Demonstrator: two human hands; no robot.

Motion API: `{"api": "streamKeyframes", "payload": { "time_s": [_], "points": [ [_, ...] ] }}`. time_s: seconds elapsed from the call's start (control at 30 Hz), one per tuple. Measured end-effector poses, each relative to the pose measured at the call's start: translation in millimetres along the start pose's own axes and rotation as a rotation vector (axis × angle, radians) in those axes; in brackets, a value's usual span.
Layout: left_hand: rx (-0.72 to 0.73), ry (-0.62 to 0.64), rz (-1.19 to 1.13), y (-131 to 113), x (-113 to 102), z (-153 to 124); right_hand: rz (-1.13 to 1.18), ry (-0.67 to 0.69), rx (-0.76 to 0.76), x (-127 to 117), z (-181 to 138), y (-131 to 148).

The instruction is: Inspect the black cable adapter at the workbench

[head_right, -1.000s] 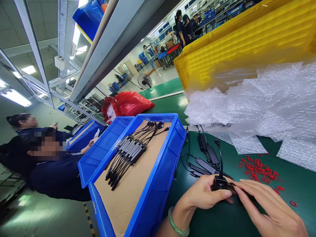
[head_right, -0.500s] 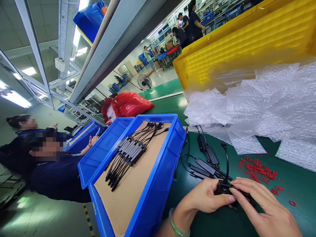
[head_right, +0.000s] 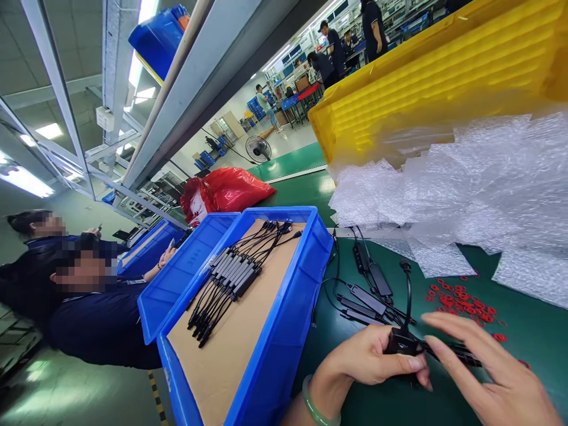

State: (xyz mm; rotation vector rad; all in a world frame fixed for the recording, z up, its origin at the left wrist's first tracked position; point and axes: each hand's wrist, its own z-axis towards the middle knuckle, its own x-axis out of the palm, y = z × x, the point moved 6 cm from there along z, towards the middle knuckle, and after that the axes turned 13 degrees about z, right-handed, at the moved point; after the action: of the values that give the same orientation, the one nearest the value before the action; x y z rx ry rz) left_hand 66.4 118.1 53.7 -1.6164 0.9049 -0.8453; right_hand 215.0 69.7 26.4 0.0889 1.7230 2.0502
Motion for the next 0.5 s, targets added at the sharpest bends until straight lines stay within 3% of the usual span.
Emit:
{"api": "streamKeyframes", "payload": {
  "time_s": [0.17,0.3,0.37,0.5],
  "points": [
    [-0.035,0.246,0.087,26,18,3,-0.02,0.003,0.084,14,-13,4],
    [-0.021,0.351,0.044,18,22,-1,-0.011,0.028,0.11,17,-12,5],
    [-0.019,0.229,0.013,3,10,-4,-0.014,0.036,0.116,4,-7,-6],
    [-0.026,-0.18,-0.034,-15,-19,-11,-0.026,0.025,0.091,-32,5,-40]
  ]
}}
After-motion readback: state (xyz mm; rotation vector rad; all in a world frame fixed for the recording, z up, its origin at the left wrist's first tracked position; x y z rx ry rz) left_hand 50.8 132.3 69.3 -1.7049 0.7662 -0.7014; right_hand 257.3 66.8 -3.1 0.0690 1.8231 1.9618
